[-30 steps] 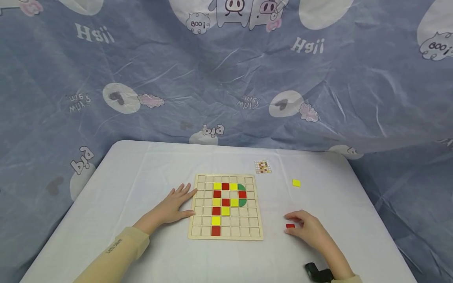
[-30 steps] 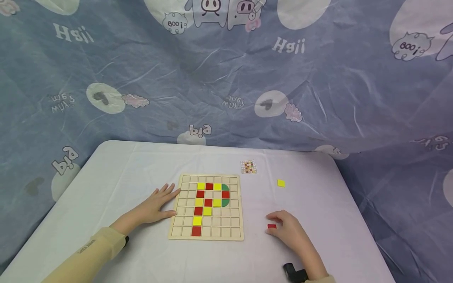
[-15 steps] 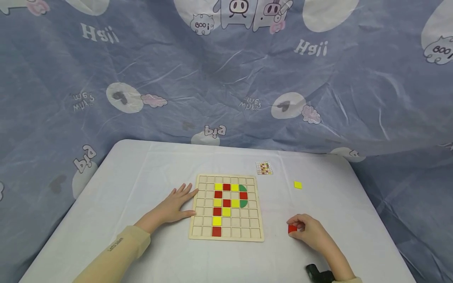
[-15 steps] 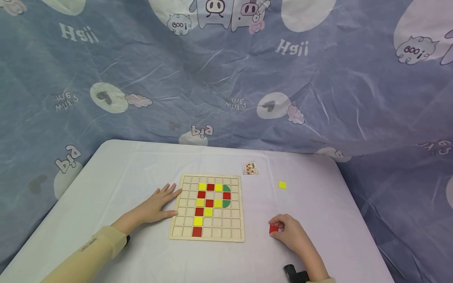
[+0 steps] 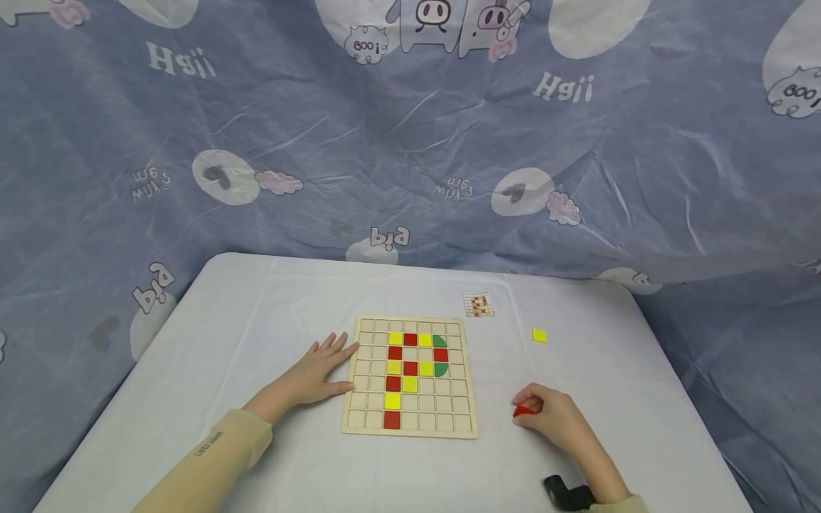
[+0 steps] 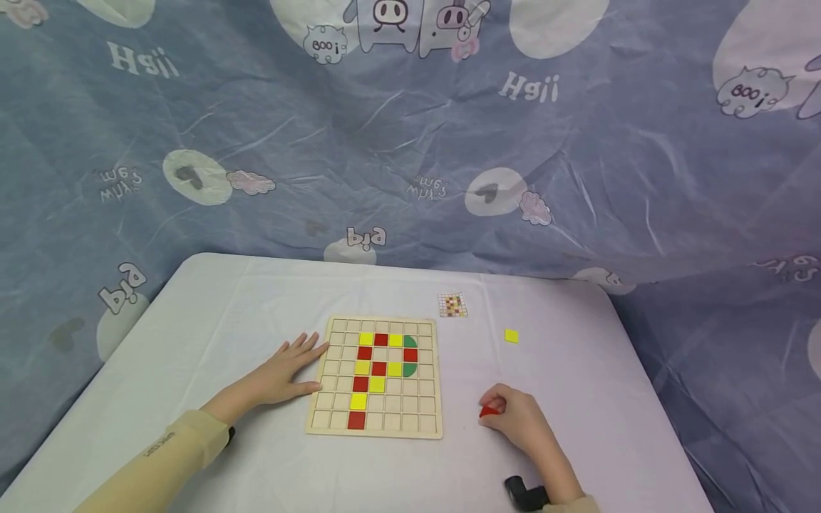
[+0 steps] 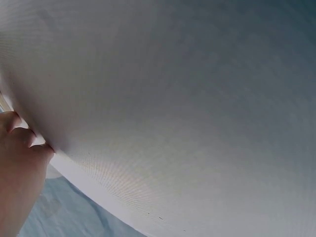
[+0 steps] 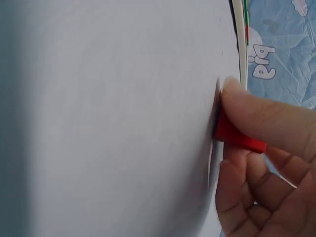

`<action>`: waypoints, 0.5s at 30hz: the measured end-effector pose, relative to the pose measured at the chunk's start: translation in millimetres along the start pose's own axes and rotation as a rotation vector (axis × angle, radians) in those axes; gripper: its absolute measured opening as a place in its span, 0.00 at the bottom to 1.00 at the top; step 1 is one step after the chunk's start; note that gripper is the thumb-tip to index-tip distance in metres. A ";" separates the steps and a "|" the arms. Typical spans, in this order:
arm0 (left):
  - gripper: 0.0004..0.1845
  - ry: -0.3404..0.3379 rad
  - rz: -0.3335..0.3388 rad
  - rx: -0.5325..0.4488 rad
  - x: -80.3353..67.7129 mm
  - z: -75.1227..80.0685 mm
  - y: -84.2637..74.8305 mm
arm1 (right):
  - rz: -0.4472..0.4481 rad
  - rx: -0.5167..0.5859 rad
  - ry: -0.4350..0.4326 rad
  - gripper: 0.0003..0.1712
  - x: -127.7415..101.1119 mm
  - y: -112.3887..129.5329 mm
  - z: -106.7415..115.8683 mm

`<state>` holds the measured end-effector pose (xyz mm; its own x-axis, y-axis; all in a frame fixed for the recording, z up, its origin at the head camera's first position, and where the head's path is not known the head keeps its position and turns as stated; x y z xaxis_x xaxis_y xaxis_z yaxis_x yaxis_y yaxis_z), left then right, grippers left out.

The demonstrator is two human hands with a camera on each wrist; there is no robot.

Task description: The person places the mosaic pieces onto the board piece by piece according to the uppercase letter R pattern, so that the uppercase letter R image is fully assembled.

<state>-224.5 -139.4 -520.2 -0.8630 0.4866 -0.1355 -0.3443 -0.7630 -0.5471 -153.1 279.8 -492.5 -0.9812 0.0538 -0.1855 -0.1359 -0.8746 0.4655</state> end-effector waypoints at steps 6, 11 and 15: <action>0.44 -0.003 0.001 0.000 0.0 0.1 -0.5 | 0.020 0.108 -0.046 0.12 5.1 20.9 -4.7; 0.44 -0.003 0.009 0.007 -0.3 0.1 -0.9 | 0.054 0.278 -0.025 0.10 9.3 49.0 -15.3; 0.44 -0.005 0.007 0.009 -0.3 -0.1 -1.1 | 0.109 0.335 0.010 0.09 11.4 72.6 -29.1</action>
<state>-223.9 -138.6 -519.6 -0.8673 0.4790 -0.1352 -0.3413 -0.7701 -0.5390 -170.2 202.9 -486.0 -0.9912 -0.0370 -0.1269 -0.0699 -0.6680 0.7409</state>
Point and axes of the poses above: each hand's wrist, its own x-axis towards the middle knuckle, its own z-axis out of the back of the hand, y = z × x, the point moved 3 cm from there along x, towards the middle knuckle, and after that the axes turned 6 degrees about -x, right-handed, at the moved point
